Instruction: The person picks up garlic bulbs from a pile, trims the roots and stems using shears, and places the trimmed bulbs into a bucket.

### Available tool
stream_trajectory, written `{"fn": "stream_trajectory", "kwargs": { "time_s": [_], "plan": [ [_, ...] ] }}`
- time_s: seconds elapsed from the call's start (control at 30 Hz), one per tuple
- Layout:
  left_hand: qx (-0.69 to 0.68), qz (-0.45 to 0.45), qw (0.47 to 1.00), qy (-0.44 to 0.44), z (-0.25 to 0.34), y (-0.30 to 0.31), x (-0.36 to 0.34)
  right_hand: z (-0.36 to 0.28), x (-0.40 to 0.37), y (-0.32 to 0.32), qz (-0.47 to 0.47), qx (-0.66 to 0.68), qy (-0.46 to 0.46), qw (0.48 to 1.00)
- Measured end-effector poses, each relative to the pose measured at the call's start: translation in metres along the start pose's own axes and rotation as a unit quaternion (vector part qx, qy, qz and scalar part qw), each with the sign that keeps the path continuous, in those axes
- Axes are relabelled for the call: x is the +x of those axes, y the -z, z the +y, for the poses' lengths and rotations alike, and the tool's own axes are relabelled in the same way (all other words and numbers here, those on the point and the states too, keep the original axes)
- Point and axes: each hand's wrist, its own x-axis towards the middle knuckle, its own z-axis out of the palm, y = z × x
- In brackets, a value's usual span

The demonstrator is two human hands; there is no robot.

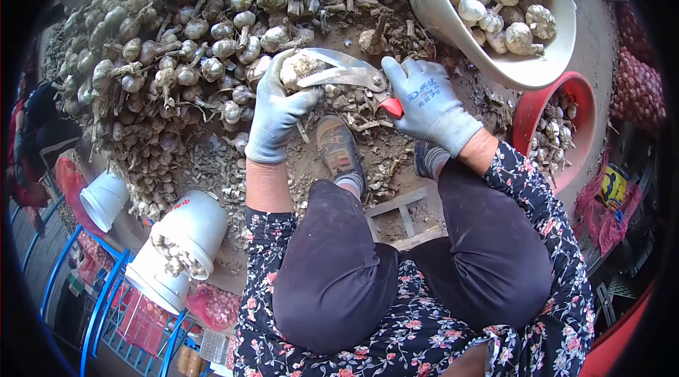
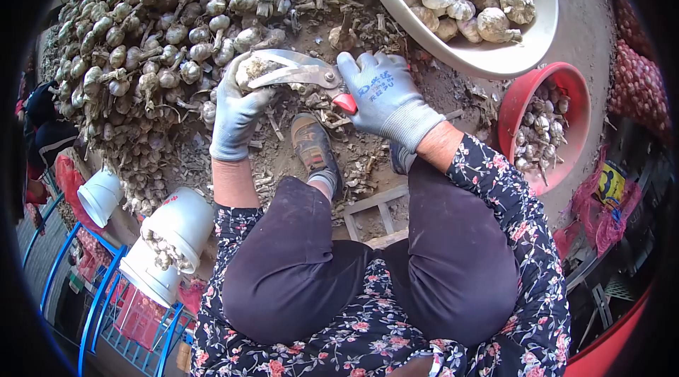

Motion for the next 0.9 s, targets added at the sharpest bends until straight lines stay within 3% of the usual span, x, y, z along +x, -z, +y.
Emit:
{"fn": "stream_trajectory", "kwargs": {
  "time_s": [0.1,0.17,0.3,0.37,0.43,0.5,0.57,0.63,0.73,0.77,0.83,0.9],
  "plan": [
    [0.046,0.006,0.999,0.021,0.002,0.007,-0.004,0.002,0.002,0.001,0.024,-0.035,0.039,0.998],
    [0.080,0.017,0.996,0.019,-0.002,0.010,-0.003,-0.001,0.002,0.009,-0.011,-0.021,0.034,0.999],
    [0.168,-0.029,0.985,-0.031,-0.002,0.012,-0.001,0.000,0.006,0.002,-0.031,-0.035,0.058,0.997],
    [0.119,-0.053,0.991,0.029,0.004,0.012,-0.003,0.002,0.006,-0.006,-0.095,-0.030,0.075,0.992],
    [0.135,-0.053,0.989,0.001,0.000,0.015,-0.001,0.001,0.002,-0.013,-0.087,0.022,0.070,0.993],
    [0.027,-0.102,0.989,0.100,-0.001,0.019,-0.001,0.002,-0.004,-0.022,-0.077,0.072,0.068,0.992],
    [-0.052,-0.150,0.982,0.105,-0.002,0.020,-0.006,0.008,-0.009,-0.030,-0.112,0.159,-0.052,0.980],
    [-0.038,-0.166,0.974,0.147,-0.010,0.024,-0.004,0.005,-0.018,-0.027,-0.127,0.183,-0.064,0.973],
    [-0.105,-0.119,0.980,0.119,-0.015,0.021,-0.003,0.007,-0.022,-0.020,-0.070,0.136,-0.012,0.988],
    [-0.106,-0.117,0.980,0.121,-0.017,0.020,-0.005,0.007,-0.022,-0.020,-0.072,0.137,-0.012,0.988],
    [-0.047,-0.108,0.986,0.116,-0.011,0.011,-0.005,0.008,-0.016,-0.016,0.018,0.033,0.067,0.997],
    [-0.031,-0.118,0.985,0.122,-0.012,0.010,-0.005,0.009,-0.012,-0.017,-0.019,0.033,0.065,0.997]
  ]
}}
